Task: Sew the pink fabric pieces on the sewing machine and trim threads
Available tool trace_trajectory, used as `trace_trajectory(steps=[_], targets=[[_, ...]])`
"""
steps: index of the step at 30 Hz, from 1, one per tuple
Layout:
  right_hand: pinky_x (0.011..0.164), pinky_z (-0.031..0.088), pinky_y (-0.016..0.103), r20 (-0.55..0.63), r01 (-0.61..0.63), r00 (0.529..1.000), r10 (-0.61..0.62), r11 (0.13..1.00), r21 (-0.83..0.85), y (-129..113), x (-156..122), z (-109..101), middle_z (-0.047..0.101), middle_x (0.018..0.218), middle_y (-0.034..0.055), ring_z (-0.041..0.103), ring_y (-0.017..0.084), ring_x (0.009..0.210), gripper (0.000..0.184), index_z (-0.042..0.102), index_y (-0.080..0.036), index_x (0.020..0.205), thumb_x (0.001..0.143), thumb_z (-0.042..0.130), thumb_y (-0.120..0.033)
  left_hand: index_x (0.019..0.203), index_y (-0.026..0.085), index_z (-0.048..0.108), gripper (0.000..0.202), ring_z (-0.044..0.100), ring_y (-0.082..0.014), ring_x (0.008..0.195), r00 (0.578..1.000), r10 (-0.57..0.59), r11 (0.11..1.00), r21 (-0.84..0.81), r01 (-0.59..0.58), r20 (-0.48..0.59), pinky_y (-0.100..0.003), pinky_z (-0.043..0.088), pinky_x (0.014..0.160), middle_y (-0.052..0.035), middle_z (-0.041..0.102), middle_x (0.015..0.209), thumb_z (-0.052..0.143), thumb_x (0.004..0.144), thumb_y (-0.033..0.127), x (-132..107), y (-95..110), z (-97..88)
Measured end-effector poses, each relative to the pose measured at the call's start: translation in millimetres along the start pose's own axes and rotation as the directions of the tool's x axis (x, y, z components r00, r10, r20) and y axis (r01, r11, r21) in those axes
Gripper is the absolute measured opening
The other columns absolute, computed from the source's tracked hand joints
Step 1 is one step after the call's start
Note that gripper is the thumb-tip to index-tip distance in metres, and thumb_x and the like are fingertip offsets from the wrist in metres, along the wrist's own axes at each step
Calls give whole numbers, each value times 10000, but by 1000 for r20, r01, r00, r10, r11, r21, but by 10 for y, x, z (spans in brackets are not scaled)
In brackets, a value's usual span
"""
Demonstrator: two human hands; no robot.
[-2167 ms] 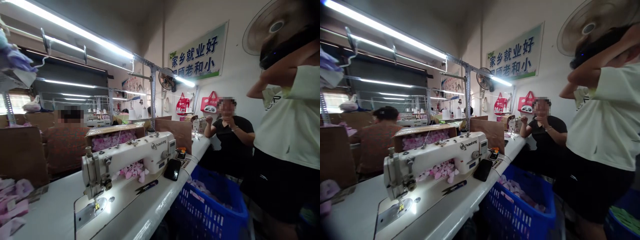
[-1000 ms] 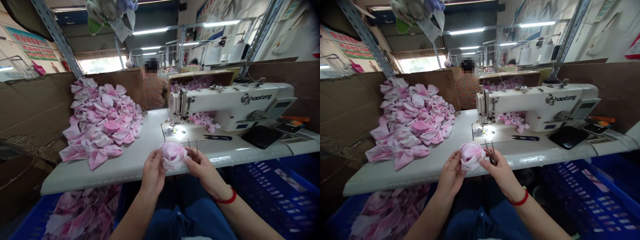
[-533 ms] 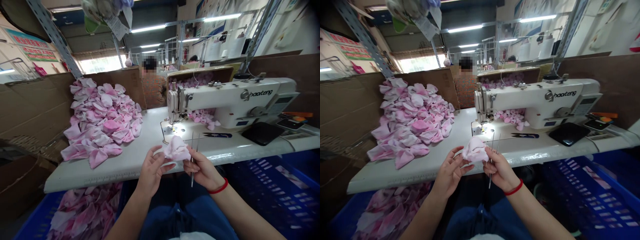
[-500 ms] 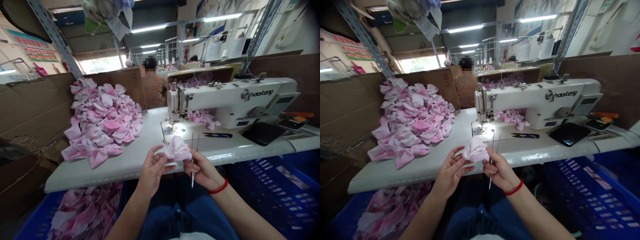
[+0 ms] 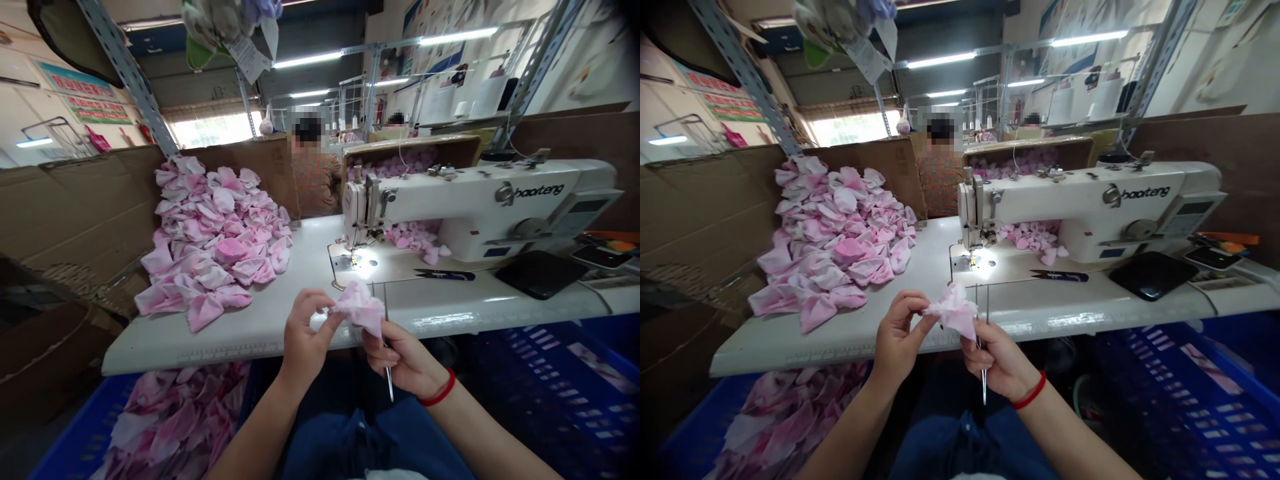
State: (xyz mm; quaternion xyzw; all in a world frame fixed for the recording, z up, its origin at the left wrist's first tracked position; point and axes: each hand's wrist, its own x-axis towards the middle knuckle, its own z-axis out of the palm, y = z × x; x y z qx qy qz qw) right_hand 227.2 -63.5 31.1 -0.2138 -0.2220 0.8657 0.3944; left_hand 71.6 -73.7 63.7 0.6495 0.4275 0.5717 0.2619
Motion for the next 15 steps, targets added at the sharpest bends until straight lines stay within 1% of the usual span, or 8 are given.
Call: trace_trajectory(steps=[2,6,8,11,13,15], targets=[[318,136,125,3,4,1000,-4,999,-33,16,-13,-2,347,389,-80,121,-3,336,239,500,-129,541,699,619,-262,749,180,532,81,456,-135,734,999,-33,999,-17,33,20,-239,385,701,-19,489,787,575,764,246,14,3,-12],[337,131,138,-9,42,999,-44,995,-95,11,-46,-11,339,371,-86,119,0,331,222,543,-137,626,717,606,-330,759,179,513,125,452,-106,644,986,-168,983,-67,168,5,-197,371,614,13,480,696,566,772,292,13,20,-13],[340,127,147,-9,52,999,-53,991,-127,7,-62,-11,344,370,-83,118,-2,325,248,533,-136,596,713,605,-343,733,177,500,160,426,-88,590,975,-224,969,-106,222,-1,-178,351,562,32,456,647,572,766,315,13,40,-6],[335,121,162,-15,64,998,-68,981,-185,8,-75,-6,379,389,-66,132,-8,312,288,511,-131,541,688,622,-352,705,169,490,197,411,-78,571,965,-262,952,-158,261,16,-165,338,536,40,446,626,574,761,338,22,79,3],[329,116,163,-43,104,992,-117,968,-230,-5,-82,2,431,436,-53,153,-9,315,246,530,-133,584,665,647,-334,702,165,493,202,411,-76,568,963,-269,947,-172,270,28,-163,338,532,39,451,624,578,758,340,27,100,1],[330,144,149,-100,187,970,-220,947,-261,-45,-101,20,470,506,-56,200,-6,338,181,561,-152,692,660,662,-299,705,162,498,198,413,-76,566,962,-269,948,-167,272,40,-163,339,530,38,454,624,578,758,335,24,112,-10]])
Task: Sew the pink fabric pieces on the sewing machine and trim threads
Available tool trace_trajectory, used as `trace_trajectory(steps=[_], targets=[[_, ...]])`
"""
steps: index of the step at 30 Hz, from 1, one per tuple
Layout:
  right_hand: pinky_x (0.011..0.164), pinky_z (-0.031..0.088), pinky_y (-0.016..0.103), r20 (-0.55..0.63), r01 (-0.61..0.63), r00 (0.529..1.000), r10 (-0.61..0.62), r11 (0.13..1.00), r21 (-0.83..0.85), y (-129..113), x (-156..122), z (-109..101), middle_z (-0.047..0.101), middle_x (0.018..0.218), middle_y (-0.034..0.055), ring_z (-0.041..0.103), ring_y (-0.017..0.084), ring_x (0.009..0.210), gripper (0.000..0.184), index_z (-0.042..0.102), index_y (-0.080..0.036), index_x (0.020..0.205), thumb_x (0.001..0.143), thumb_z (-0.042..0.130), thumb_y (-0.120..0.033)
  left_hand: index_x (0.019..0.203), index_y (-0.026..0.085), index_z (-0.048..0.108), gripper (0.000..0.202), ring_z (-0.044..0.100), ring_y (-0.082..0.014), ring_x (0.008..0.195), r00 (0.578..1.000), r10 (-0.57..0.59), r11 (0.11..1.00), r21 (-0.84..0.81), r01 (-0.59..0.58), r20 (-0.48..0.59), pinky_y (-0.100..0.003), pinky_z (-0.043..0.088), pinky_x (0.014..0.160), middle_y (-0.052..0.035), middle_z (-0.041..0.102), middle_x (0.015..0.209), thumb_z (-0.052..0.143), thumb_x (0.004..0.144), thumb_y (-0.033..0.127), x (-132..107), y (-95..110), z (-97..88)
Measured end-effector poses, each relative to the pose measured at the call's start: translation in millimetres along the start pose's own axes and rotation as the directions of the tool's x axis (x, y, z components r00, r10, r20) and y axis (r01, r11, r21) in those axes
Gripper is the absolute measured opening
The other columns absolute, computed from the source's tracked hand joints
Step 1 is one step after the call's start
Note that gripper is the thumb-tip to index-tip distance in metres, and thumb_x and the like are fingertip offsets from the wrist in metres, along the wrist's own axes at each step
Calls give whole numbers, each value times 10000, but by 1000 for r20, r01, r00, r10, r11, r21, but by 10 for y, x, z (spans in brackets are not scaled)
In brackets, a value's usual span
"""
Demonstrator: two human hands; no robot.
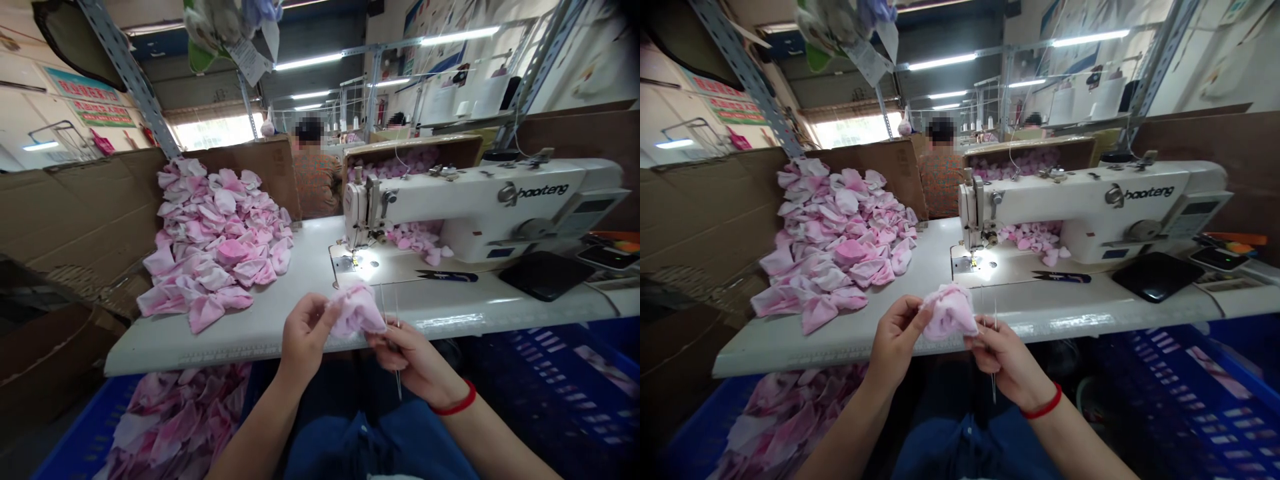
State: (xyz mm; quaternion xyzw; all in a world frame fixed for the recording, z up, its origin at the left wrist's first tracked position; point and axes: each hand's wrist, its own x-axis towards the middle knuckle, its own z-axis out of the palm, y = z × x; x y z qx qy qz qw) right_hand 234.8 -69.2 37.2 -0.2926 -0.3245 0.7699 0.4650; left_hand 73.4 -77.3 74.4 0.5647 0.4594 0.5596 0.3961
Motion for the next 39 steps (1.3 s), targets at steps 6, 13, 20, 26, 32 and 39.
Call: trace_trajectory(steps=[6,13,20,26,32,39], targets=[[494,401,215,29,393,890,-454,736,-551,-281,-120,60,550,991,39,459,69,556,342,544,-223,1017,695,638,-290,744,174,532,105,463,-104,609,990,96,989,99,-106,100,-190,382,579,13,490,660,562,772,270,-65,28,-28],[495,421,237,468,587,464,-753,-134,-798,-283,-254,120,563,863,47,511,112,601,233,549,-223,933,740,520,-97,847,232,597,239,525,-162,735,738,668,687,301,-661,96,-279,441,672,-25,566,765,542,715,41,-109,106,-79],[637,477,268,538,595,290,-791,-291,-749,-184,-351,90,591,852,41,579,155,764,357,528,-226,980,684,542,-25,957,270,593,333,548,-180,762,634,765,590,271,-760,114,-409,473,759,-24,586,813,512,732,39,-125,32,-109],[578,486,257,490,591,243,-837,-273,-759,-191,-339,85,591,865,44,577,156,751,409,504,-242,1038,679,584,-65,848,249,622,211,566,-190,764,765,644,761,120,-637,-24,-376,491,706,-31,593,784,544,744,83,-157,-5,-28],[615,474,288,515,620,345,-784,-221,-752,-212,-296,90,561,889,79,560,177,777,317,536,-208,991,713,515,-58,777,203,617,84,556,-161,702,845,531,845,108,-523,-63,-271,466,628,-36,581,731,576,741,140,-171,27,30],[663,472,301,510,630,310,-802,-229,-742,-182,-293,82,548,909,83,543,180,823,339,530,-199,1031,727,490,-52,781,205,572,73,535,-145,703,858,508,861,59,-505,-74,-251,428,626,-16,553,738,533,775,144,-134,-38,42]])
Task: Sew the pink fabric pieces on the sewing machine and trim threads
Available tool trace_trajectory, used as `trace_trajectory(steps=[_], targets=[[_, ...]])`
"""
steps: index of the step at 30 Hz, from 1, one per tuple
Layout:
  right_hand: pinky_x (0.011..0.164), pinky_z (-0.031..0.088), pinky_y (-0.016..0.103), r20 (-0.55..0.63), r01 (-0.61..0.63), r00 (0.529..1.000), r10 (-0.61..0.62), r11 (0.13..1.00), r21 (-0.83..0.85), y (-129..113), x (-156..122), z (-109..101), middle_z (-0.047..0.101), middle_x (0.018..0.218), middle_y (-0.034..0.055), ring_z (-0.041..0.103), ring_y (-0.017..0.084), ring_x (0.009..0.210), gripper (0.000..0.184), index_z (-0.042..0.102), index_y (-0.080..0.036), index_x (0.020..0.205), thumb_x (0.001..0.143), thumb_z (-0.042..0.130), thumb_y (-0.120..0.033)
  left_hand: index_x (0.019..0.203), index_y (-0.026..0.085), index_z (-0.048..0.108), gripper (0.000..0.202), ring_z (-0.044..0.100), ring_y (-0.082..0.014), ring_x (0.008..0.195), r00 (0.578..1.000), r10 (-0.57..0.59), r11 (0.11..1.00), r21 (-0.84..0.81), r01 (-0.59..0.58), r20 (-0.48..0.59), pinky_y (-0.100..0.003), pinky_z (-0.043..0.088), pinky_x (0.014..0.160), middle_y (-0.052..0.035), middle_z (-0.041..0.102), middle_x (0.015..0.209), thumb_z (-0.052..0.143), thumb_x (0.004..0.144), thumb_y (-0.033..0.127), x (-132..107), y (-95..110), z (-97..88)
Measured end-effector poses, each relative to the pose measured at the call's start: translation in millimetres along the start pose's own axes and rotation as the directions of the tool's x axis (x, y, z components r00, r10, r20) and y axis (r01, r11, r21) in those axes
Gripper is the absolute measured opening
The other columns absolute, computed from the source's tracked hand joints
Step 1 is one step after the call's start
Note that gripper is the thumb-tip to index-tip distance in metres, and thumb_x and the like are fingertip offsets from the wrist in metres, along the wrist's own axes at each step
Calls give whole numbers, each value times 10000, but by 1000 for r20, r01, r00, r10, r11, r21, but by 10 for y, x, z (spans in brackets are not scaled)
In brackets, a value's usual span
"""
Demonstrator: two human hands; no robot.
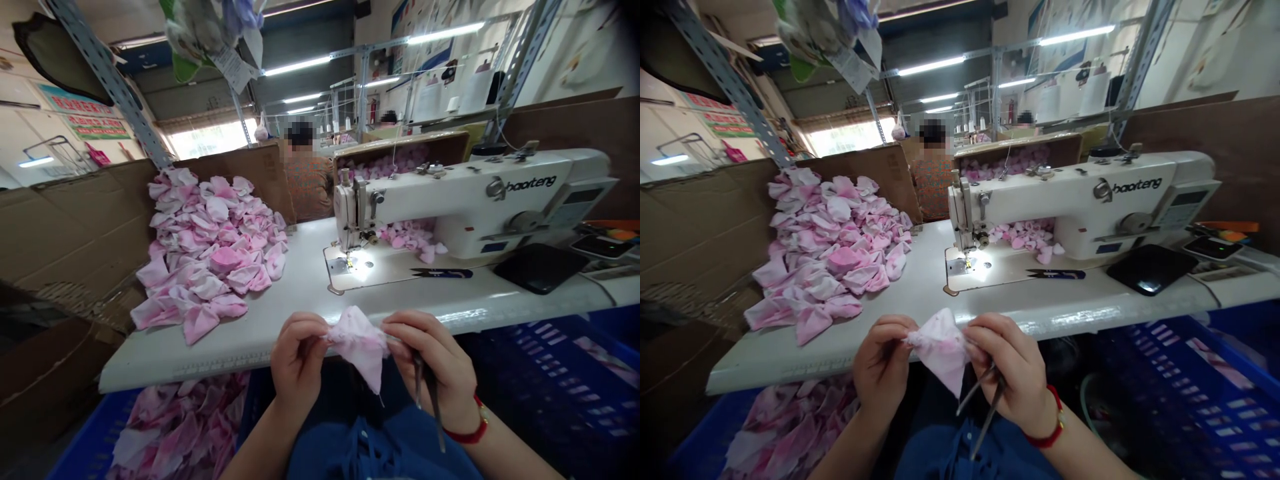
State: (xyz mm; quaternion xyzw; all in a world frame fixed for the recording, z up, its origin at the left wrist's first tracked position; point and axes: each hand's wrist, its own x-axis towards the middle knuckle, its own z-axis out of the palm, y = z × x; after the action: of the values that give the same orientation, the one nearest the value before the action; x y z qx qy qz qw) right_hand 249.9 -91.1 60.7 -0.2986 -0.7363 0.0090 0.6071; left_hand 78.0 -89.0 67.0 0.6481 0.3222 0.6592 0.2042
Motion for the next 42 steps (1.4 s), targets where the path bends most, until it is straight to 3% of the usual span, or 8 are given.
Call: trace_trajectory(steps=[12,16,19,22,25,29,37,42], targets=[[598,491,309,107,-89,990,89,996,-3,16,-148,21,469,1079,134,528,200,802,602,378,-191,1225,683,625,-279,758,199,534,35,474,-98,663,965,-207,976,25,214,-160,-177,389,572,18,493,731,547,781,178,26,-89,113],[434,421,239,116,-401,913,391,913,80,12,-245,95,449,1112,103,416,75,508,575,389,-240,1200,684,635,-303,790,186,527,88,498,-102,692,985,71,941,339,-14,-156,-198,416,617,12,506,743,542,768,102,74,-83,95],[591,457,247,244,-624,781,575,700,348,-27,-199,171,532,1000,58,517,123,677,368,483,-239,1092,748,562,-342,850,163,554,190,524,-126,731,911,395,774,492,-400,120,-265,437,702,-8,555,757,569,719,26,24,-99,136],[722,440,266,369,-741,605,706,329,585,-46,-97,262,580,943,42,532,166,870,309,536,-228,1021,752,554,-378,891,122,575,197,538,-144,745,819,463,665,479,-574,339,-326,424,776,-40,597,784,558,727,15,-106,-131,231],[620,434,216,407,-736,458,790,80,672,11,-31,300,595,834,11,541,131,755,313,576,-217,947,670,652,-342,944,107,576,221,541,-157,800,824,416,705,436,-559,384,-329,422,810,-59,607,837,549,743,20,-194,-130,260],[497,388,169,471,-741,409,782,-16,671,138,-20,236,546,650,-34,484,73,570,292,610,-196,891,638,684,-320,966,161,575,278,532,-150,860,926,297,848,381,-368,233,-279,445,776,-45,573,880,540,739,5,-90,-56,112],[528,401,203,602,-848,435,670,79,524,247,4,237,572,727,5,506,97,611,301,588,-167,887,653,658,-342,988,204,537,438,516,-160,906,927,-89,915,397,-67,364,-272,438,789,-31,529,990,456,613,-7,130,-91,45],[754,432,293,319,-765,642,698,554,329,160,-4,303,527,1035,56,512,186,932,520,435,-225,1131,663,638,-328,838,183,465,224,485,-156,772,993,66,822,558,-110,99,-265,430,679,-17,477,813,471,659,49,99,-228,177]])
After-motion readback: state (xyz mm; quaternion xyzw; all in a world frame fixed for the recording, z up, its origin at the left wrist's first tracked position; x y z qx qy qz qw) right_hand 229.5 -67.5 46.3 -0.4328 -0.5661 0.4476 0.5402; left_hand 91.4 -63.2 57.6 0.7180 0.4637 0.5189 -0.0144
